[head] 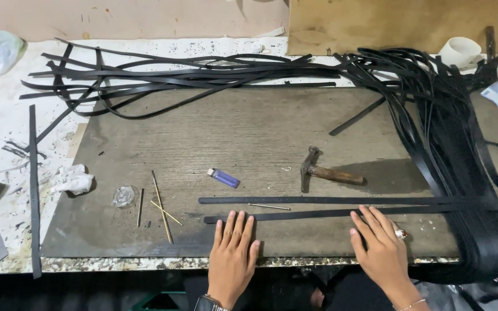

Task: Punching a series of holes into a long leather strap using a hand punch and a hammer, then clearing the holes with a thin rod.

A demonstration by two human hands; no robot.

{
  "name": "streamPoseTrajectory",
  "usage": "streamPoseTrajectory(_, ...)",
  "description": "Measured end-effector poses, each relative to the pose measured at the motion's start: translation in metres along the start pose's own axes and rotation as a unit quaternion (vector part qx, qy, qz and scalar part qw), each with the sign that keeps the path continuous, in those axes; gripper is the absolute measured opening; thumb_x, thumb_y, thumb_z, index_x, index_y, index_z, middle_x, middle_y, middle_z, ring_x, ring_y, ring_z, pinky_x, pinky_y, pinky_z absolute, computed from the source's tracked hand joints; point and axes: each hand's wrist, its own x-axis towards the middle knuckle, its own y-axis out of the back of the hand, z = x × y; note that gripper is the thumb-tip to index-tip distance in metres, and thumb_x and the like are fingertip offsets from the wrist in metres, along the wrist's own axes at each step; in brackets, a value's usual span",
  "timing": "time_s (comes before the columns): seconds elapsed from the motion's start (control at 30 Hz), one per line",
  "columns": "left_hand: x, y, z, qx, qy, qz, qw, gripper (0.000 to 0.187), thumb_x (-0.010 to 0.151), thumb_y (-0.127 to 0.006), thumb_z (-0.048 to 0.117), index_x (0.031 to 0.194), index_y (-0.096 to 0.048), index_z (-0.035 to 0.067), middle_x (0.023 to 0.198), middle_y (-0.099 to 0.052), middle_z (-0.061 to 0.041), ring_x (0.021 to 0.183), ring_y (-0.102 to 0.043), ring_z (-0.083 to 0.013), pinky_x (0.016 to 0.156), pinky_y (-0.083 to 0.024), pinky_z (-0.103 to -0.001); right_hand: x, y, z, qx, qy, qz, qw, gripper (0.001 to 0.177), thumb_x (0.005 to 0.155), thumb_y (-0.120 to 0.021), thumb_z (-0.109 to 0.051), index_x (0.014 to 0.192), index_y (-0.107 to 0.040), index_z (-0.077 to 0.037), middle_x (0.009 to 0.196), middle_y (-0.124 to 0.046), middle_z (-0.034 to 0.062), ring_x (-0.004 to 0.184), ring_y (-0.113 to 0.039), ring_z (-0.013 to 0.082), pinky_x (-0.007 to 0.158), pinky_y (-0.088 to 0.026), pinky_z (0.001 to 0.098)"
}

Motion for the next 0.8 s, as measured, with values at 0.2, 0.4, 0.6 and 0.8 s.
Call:
streamPoseTrajectory(0.2, 0.002, 0.003, 0.001, 0.030, -0.017, -0.014, 0.999, 0.061, 0.109, -0.034, 0.045, 0.157, -0.037, 0.007, 0.162, -0.037, -0.017, 0.156, -0.022, -0.0317, 0.127, -0.014, -0.053, 0.024, -0.008, -0.026, 0.068, -0.052, 0.030, 0.996, 0.020, 0.090, -0.070, -0.013, 0.106, -0.079, -0.004, 0.128, -0.070, 0.0125, 0.125, -0.058, 0.0285, 0.111, -0.050, 0.0442)
streamPoseTrajectory(0.4, 0.008, 0.002, 0.002, -0.043, 0.011, -0.038, 0.998, 0.059, 0.111, -0.031, 0.043, 0.153, -0.041, 0.003, 0.161, -0.036, -0.020, 0.154, -0.025, -0.0336, 0.125, -0.014, -0.052, 0.078, -0.030, -0.074, 0.181, 0.044, -0.023, 0.982, 0.021, 0.093, -0.069, -0.013, 0.111, -0.075, -0.004, 0.107, -0.073, 0.0089, 0.106, -0.064, 0.0233, 0.093, -0.055, 0.0371)
streamPoseTrajectory(0.6, 0.010, 0.011, 0.002, -0.124, 0.026, -0.018, 0.992, 0.052, 0.110, -0.037, 0.035, 0.149, -0.048, 0.003, 0.155, -0.041, -0.023, 0.151, -0.028, -0.0399, 0.123, -0.019, -0.056, 0.095, -0.053, -0.099, 0.203, 0.087, -0.097, 0.970, 0.012, 0.091, -0.074, -0.019, 0.096, -0.074, -0.008, 0.090, -0.065, 0.0014, 0.089, -0.058, 0.0202, 0.068, -0.052, 0.0355)
streamPoseTrajectory(0.8, 0.011, 0.013, 0.003, -0.124, 0.023, -0.008, 0.992, 0.051, 0.109, -0.039, 0.033, 0.149, -0.047, 0.002, 0.160, -0.035, -0.024, 0.152, -0.024, -0.0389, 0.123, -0.018, -0.056, 0.108, -0.058, -0.102, 0.136, 0.152, -0.077, 0.976, 0.016, 0.099, -0.060, -0.017, 0.083, -0.061, -0.012, 0.085, -0.059, 0.0010, 0.080, -0.054, 0.0229, 0.068, -0.044, 0.0386)
